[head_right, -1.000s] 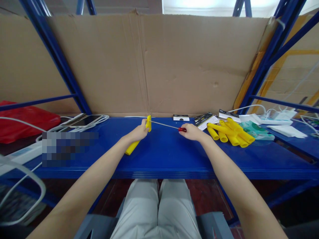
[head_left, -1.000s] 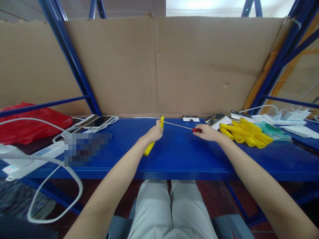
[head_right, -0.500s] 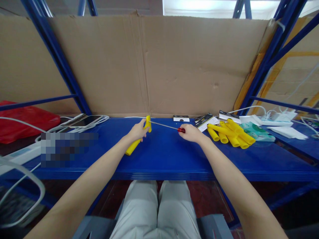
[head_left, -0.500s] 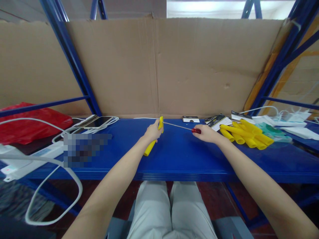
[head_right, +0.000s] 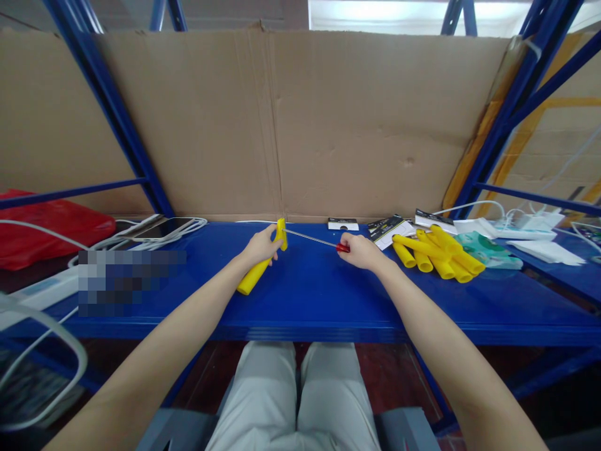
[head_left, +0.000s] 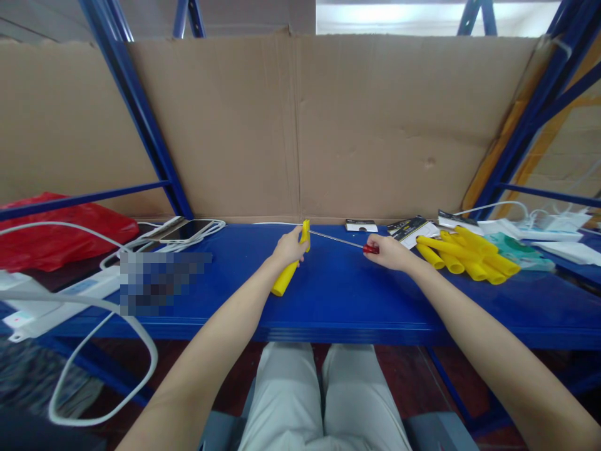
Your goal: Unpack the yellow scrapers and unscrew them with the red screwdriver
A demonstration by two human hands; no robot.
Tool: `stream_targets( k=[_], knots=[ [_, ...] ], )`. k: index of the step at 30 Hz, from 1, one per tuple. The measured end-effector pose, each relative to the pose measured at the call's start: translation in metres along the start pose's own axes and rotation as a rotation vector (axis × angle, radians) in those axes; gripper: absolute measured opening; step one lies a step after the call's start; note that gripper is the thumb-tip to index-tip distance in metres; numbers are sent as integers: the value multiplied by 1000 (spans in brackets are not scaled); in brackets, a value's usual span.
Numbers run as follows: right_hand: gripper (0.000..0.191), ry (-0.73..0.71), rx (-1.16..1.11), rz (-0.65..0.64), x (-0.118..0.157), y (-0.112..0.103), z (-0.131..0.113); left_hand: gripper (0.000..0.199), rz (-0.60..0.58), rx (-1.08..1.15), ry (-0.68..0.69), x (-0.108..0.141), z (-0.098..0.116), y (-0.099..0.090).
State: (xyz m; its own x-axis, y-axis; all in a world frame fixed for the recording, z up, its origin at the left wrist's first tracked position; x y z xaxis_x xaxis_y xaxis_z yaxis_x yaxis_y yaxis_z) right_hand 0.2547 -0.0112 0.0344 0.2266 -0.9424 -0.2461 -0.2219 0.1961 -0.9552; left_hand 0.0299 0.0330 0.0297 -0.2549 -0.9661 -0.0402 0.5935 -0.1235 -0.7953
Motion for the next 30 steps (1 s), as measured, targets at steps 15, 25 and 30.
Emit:
stream_targets(
  k=[15, 25, 30],
  knots=[
    [13, 102, 90, -1, 0, -1, 7, 31, 34, 10, 64, -9, -1, 4],
    [30, 38, -102, -95, 2, -3, 22, 31, 37, 50, 47, -7, -3, 3],
    [23, -9, -257, -260, 8, 6, 24, 29, 53, 88, 73, -3, 2, 0]
  ],
)
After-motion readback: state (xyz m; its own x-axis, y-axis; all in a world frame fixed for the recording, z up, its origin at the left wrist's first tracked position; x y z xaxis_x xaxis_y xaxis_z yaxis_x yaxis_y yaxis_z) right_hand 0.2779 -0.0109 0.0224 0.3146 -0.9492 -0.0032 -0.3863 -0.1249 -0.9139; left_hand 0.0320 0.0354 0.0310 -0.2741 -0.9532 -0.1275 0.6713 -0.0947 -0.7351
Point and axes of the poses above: each hand's wrist, its own x-axis away from the middle knuckle, its own y-axis out of the palm, z = x × y, the point moved 9 cm from there along -x, towards the middle knuckle, and after that the axes turned 5 degrees about -z, right-handed, at the moved point
